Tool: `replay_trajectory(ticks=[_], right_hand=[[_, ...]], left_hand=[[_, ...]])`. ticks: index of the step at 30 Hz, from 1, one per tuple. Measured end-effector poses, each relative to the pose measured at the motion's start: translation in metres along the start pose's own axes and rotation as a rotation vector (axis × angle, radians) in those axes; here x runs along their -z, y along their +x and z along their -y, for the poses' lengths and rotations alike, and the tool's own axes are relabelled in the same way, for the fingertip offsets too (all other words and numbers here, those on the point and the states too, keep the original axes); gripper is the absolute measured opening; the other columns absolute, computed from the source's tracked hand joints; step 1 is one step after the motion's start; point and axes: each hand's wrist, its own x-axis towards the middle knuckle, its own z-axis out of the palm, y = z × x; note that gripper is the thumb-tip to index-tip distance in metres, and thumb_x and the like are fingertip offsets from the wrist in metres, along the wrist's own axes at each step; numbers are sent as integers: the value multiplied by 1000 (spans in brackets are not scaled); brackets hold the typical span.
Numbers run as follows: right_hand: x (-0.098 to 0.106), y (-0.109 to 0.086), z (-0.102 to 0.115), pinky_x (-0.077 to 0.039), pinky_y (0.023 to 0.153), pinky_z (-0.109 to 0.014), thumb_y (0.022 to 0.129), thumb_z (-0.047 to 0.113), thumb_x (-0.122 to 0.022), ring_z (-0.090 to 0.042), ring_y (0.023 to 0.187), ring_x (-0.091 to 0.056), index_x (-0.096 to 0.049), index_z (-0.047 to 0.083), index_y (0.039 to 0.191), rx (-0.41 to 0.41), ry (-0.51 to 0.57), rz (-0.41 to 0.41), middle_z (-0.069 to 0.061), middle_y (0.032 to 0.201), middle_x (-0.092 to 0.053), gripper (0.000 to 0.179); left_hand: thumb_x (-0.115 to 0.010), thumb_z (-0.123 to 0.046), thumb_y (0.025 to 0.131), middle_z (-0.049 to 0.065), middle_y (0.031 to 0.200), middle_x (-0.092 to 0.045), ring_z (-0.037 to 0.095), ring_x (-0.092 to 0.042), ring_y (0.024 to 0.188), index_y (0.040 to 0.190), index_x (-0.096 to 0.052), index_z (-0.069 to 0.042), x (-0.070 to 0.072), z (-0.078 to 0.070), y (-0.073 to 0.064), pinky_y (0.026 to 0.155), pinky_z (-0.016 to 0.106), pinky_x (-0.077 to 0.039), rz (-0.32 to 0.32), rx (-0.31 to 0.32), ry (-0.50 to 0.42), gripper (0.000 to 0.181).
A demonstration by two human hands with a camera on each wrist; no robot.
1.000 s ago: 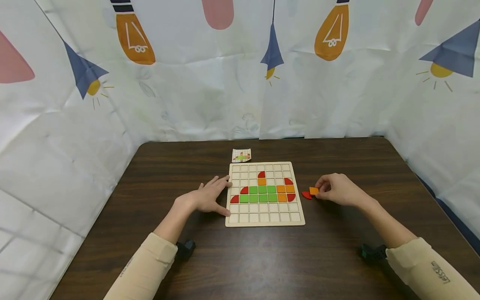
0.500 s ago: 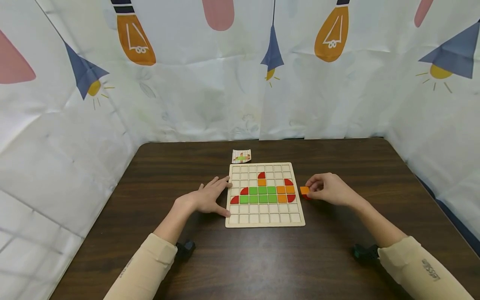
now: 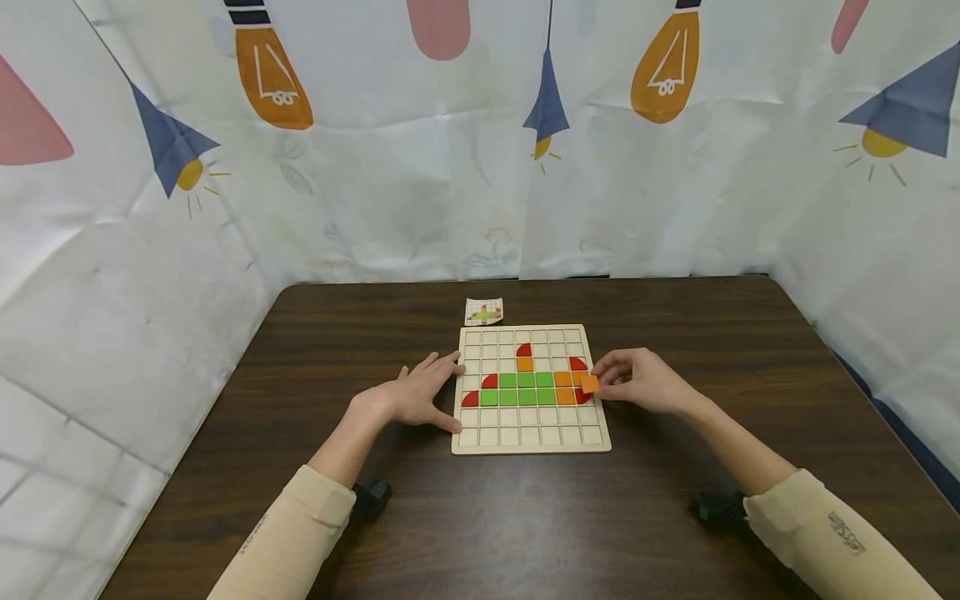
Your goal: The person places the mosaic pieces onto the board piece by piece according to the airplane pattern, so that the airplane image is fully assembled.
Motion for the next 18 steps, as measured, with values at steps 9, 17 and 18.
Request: replay_trajectory(ticks=[9, 17, 18], right_hand=[[-10, 5, 6, -52, 72, -28, 87, 18, -85, -20, 84, -66, -71, 2, 111, 10, -11, 32, 1, 88, -73, 32], [-19, 8, 16, -54, 71, -27, 86, 16, -86, -18, 85, -69, -72, 2, 108, 52, -5, 52, 2, 87, -74, 29], [-20, 8, 17, -54, 72, -27, 86, 16, -86, -18, 85, -69, -72, 2, 108, 56, -3, 54, 2, 87, -74, 29]], left_hand=[[-83, -49, 85, 11, 171, -9, 40, -3, 156, 159, -34, -10, 1, 0, 0, 113, 76, -7, 3, 6, 9, 97], [-83, -48, 85, 10, 171, -9, 39, -3, 156, 159, -35, -11, 2, 0, -1, 114, 75, -7, 3, 9, 7, 96], [-83, -48, 85, 10, 171, -9, 39, -3, 156, 159, -35, -11, 1, 0, -1, 114, 75, -7, 3, 9, 7, 96]])
